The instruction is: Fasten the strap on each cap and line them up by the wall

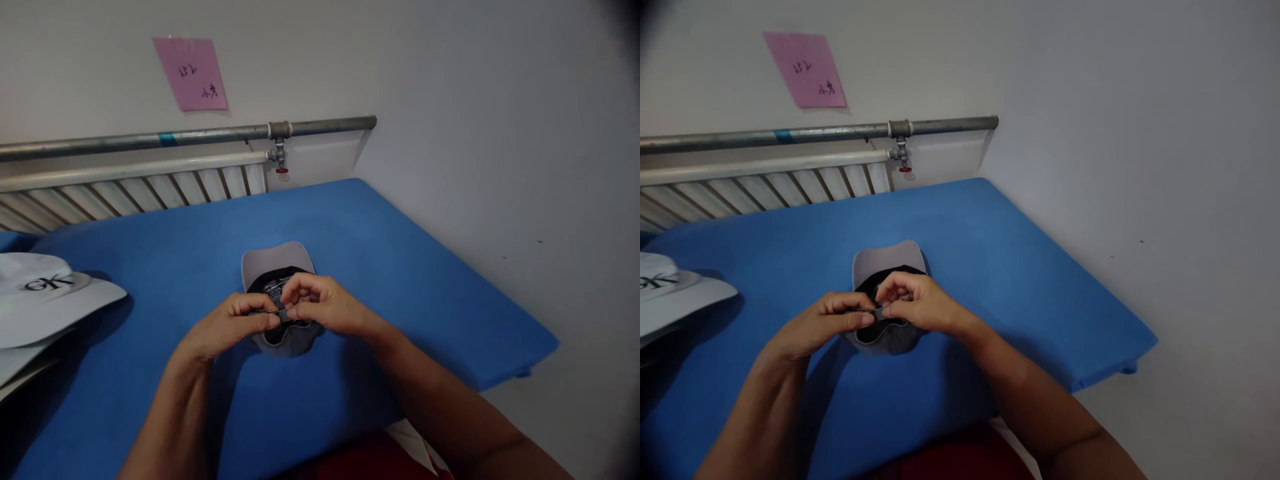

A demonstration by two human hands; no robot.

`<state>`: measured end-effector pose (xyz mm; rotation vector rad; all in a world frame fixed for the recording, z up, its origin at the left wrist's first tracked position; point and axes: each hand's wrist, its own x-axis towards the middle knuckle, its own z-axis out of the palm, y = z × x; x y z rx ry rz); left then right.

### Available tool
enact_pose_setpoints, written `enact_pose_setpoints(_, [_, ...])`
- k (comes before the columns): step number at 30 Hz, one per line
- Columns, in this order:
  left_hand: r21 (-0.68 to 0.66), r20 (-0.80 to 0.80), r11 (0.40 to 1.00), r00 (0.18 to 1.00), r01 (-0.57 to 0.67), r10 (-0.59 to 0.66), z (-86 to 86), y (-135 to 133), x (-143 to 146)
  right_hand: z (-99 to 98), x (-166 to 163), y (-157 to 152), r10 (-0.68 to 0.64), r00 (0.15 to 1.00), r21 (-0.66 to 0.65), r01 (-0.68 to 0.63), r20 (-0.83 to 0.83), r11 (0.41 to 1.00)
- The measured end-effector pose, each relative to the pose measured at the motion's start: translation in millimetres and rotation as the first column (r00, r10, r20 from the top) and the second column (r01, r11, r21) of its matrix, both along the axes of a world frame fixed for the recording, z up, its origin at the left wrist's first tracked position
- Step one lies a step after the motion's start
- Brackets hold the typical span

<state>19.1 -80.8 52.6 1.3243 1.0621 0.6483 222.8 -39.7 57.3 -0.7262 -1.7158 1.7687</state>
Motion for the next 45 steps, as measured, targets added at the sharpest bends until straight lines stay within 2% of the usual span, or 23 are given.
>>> enact_pose_setpoints(6, [-0.004,0.012,0.997,0.997,-0.079,0.079,-0.4,0,-3,-4.6,9,11,0.035,0.999,-0.023,-0.035,-0.013,0.999])
enact_pose_setpoints(12, [0.08,0.125,0.986,0.982,-0.149,0.139,-10.2,2,-18,-8.9,26,28,0.032,0.999,0.021,-0.033,0.005,0.999])
enact_pose_setpoints(19, [0.093,0.186,0.982,0.972,-0.164,0.145,-11.3,4,-21,-7.2,25,25,0.084,0.996,0.034,-0.085,0.022,0.996])
enact_pose_setpoints(24, [0.085,0.207,0.978,0.964,-0.188,0.167,-11.6,3,-17,-7.9,24,25,0.029,0.986,-0.038,-0.035,-0.162,0.999])
enact_pose_setpoints(27, [0.062,0.222,0.985,0.964,-0.161,0.143,-12.6,2,-15,-6.9,26,27,0.042,0.988,-0.088,-0.055,-0.147,0.995])
enact_pose_setpoints(30, [0.075,0.232,0.987,0.965,-0.143,0.122,-13.5,3,-15,-3.1,27,27,0.155,0.987,-0.087,-0.151,0.042,0.985])
enact_pose_setpoints(34, [0.073,0.228,0.991,0.969,-0.116,0.097,-14.5,3,-17,-1.2,27,26,0.28,0.929,-0.026,-0.282,0.244,0.959])
enact_pose_setpoints(36, [0.064,0.214,0.995,0.975,-0.082,0.067,-14.5,3,-18,-2.8,27,26,0.325,0.921,-0.062,-0.319,0.214,0.946])
enact_pose_setpoints(38, [0.06,0.194,0.998,0.981,-0.027,0.015,-14.0,3,-20,-4.9,27,27,0.35,0.932,-0.119,-0.338,0.099,0.934])
enact_pose_setpoints(41, [0.038,0.175,0.996,0.98,0.086,-0.092,-13.2,2,-24,-8.2,29,29,0.341,0.939,-0.153,-0.344,-0.044,0.926])
enact_pose_setpoints(45, [0.019,0.175,0.982,0.967,0.187,-0.187,-13.8,1,-28,-13.0,30,32,0.308,0.946,-0.158,-0.321,-0.099,0.934])
